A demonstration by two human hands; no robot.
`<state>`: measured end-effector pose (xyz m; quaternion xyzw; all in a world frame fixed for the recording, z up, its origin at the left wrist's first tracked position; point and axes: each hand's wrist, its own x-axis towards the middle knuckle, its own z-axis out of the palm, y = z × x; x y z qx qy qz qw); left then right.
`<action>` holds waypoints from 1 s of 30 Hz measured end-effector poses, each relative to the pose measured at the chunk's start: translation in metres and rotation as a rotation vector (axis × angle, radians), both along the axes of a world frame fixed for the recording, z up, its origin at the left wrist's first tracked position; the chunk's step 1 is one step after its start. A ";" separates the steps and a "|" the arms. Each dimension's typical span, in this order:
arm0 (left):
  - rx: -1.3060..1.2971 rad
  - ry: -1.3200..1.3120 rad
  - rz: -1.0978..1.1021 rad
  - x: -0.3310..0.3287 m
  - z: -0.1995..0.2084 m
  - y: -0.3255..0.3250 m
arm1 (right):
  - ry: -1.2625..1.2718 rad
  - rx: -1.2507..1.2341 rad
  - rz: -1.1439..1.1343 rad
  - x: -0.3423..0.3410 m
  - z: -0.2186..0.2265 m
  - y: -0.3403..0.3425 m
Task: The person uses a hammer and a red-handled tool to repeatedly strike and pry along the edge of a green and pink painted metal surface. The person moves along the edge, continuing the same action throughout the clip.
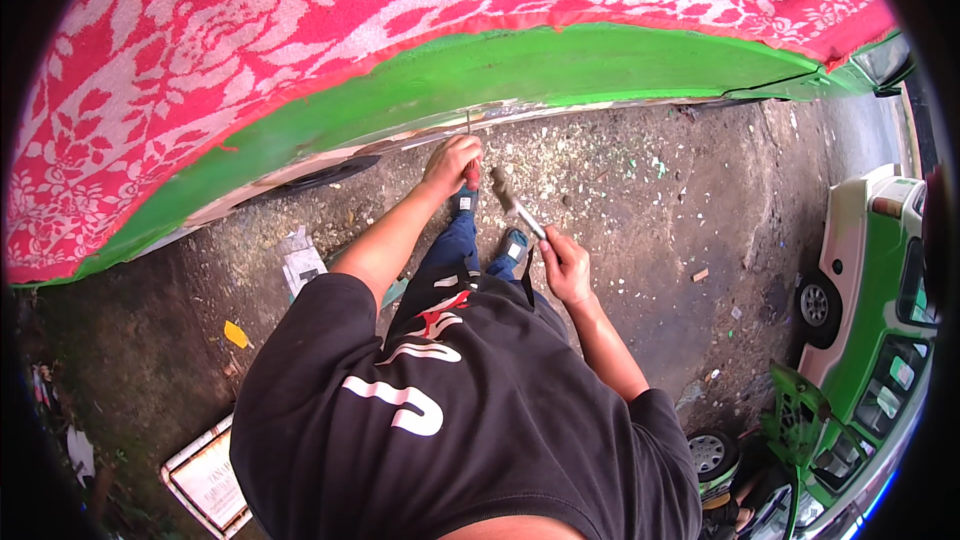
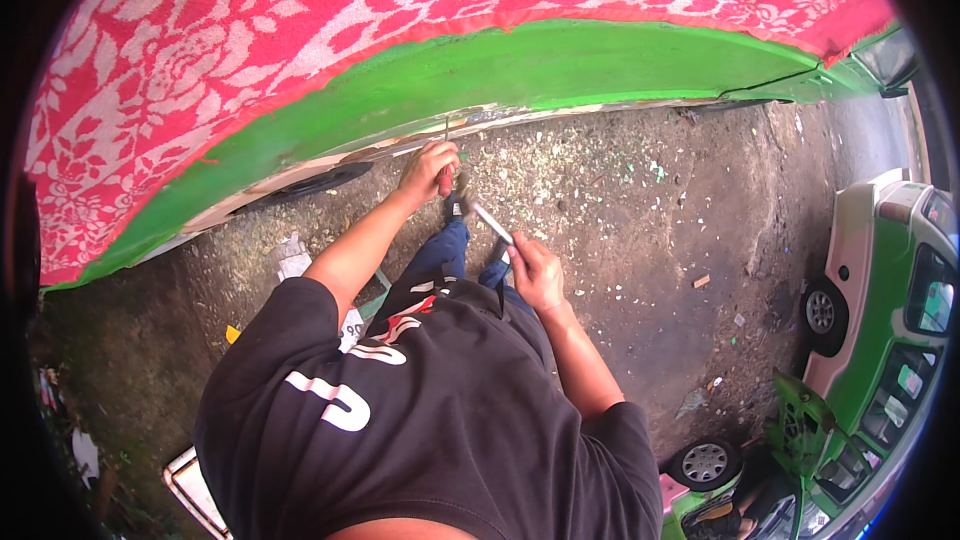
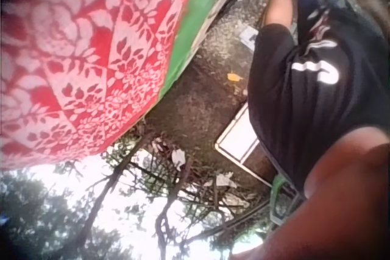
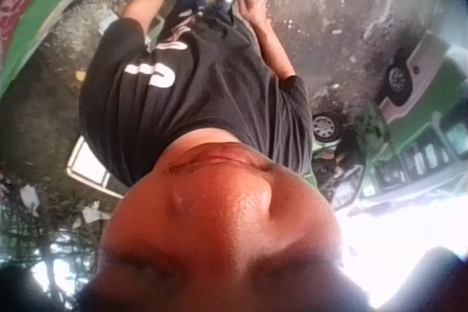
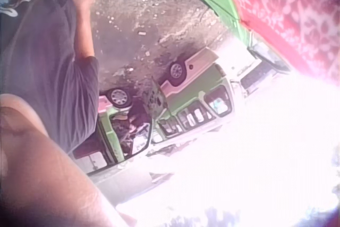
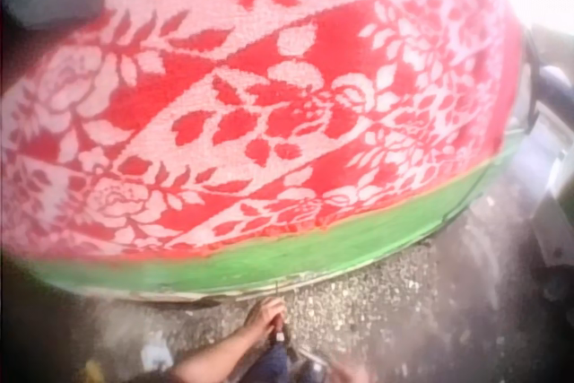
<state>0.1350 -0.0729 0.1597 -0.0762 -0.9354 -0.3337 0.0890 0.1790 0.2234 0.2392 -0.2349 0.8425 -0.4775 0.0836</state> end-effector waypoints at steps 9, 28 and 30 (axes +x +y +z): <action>0.193 -0.174 0.049 -0.009 -0.022 -0.023 | 0.211 0.143 0.124 -0.017 -0.024 -0.024; 0.128 -0.082 -0.070 -0.010 -0.008 -0.008 | 0.000 0.074 -0.041 0.001 -0.013 0.003; 0.107 -0.050 -0.069 -0.009 -0.012 -0.005 | -0.014 0.066 -0.056 0.002 -0.014 0.003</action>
